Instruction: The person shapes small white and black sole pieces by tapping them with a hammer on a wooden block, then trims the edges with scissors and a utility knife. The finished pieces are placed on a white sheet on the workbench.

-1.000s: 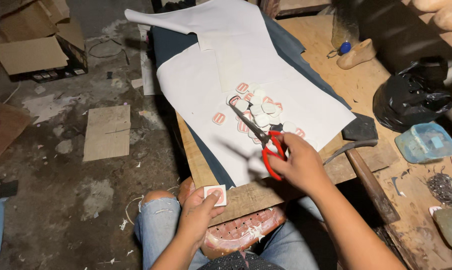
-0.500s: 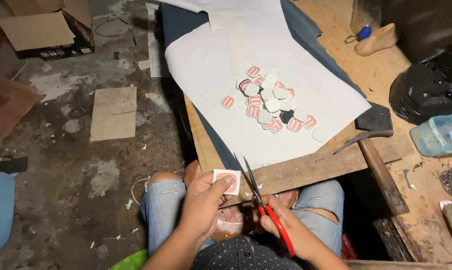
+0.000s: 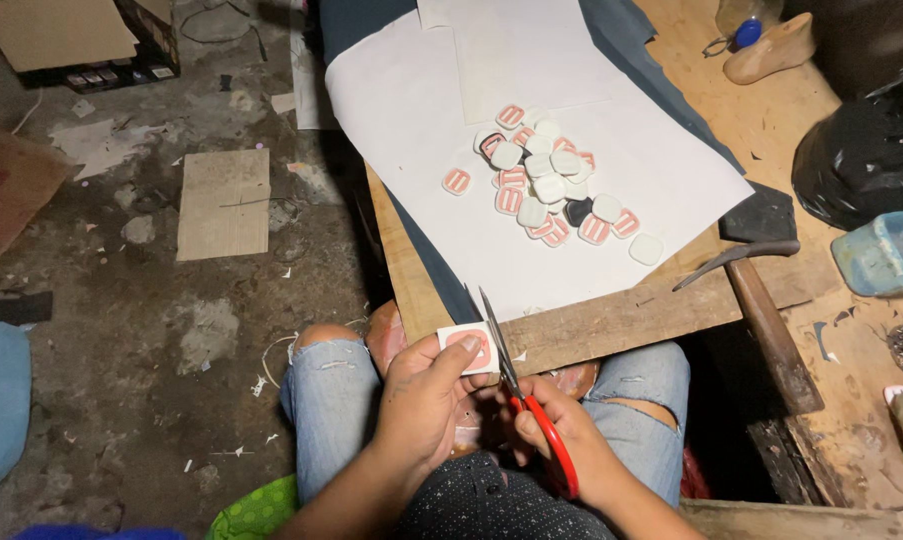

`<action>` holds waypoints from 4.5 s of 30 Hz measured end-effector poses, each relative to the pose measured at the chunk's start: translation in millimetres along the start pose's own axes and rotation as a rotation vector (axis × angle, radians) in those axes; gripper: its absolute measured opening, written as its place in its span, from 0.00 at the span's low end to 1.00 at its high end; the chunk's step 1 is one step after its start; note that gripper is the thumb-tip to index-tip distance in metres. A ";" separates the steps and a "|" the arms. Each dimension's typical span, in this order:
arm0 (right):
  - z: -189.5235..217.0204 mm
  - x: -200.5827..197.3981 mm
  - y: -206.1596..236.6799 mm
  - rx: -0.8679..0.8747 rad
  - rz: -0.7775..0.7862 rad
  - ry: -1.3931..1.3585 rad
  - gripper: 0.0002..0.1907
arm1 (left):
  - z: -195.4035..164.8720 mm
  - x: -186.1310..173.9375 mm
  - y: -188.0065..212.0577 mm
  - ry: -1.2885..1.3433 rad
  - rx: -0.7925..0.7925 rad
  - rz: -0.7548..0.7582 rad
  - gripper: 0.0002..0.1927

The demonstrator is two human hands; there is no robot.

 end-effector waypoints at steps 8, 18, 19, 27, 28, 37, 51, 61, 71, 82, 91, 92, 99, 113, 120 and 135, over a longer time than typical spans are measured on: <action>-5.0 -11.2 9.4 0.036 -0.010 0.019 0.21 | 1.2 -7.2 2.0 -0.032 -0.104 -0.016 0.11; -23.2 -34.6 20.9 0.216 -0.055 0.003 0.15 | 1.8 -30.3 -3.9 -0.178 -0.143 0.068 0.12; -23.6 -38.3 23.3 0.241 -0.067 0.054 0.15 | 3.2 -33.4 -3.2 -0.195 -0.169 0.084 0.12; -17.7 -31.6 16.4 0.236 -0.057 0.186 0.14 | -9.8 -35.9 1.5 -0.268 -0.090 0.044 0.13; -13.9 -24.1 14.1 0.189 -0.006 0.193 0.14 | -8.6 -32.3 3.2 -0.244 -0.103 0.046 0.14; 2.2 -4.4 7.3 0.064 0.083 0.202 0.18 | -0.2 -18.1 6.3 -0.275 -0.184 0.104 0.12; -4.5 -26.3 12.9 0.187 -0.021 0.200 0.11 | 2.0 -16.4 5.0 -0.286 -0.183 0.169 0.13; -11.2 -47.9 23.3 0.307 -0.108 0.154 0.08 | -3.4 -19.3 4.7 -0.362 -0.154 0.157 0.14; -13.7 -38.1 9.2 0.146 0.045 0.127 0.15 | 3.4 -7.1 2.9 -0.231 -0.210 0.180 0.15; 4.7 -24.8 5.2 0.114 0.078 0.237 0.18 | -0.9 -7.6 -2.0 -0.201 -0.157 0.145 0.15; 7.9 -25.3 1.1 0.094 0.020 0.244 0.14 | -2.7 -1.5 -3.5 -0.274 -0.149 0.150 0.14; 4.9 -28.0 1.9 0.127 -0.002 0.209 0.13 | -2.9 -0.6 -3.4 -0.239 -0.156 0.154 0.14; -2.7 -39.9 8.6 0.194 -0.028 0.085 0.10 | -3.4 -2.9 -5.0 -0.192 -0.176 0.158 0.12; -13.0 -59.0 13.2 0.274 -0.050 0.062 0.10 | -8.6 -17.2 -15.0 -0.365 -0.113 0.143 0.14; -6.6 -41.9 3.6 0.139 0.087 0.087 0.13 | -2.1 -7.4 -10.7 -0.249 -0.215 0.178 0.13; -1.5 -36.7 -1.5 0.188 -0.022 0.165 0.12 | -0.5 2.5 -10.0 -0.274 -0.206 0.221 0.12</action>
Point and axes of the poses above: each hand's wrist, its own y-axis away from the middle knuckle, its own x-axis out of the palm, z = x × y, the point moved 8 cm from there along -y, towards the middle knuckle, and after that the axes turned 12 degrees about -y, right-handed, at the moved point
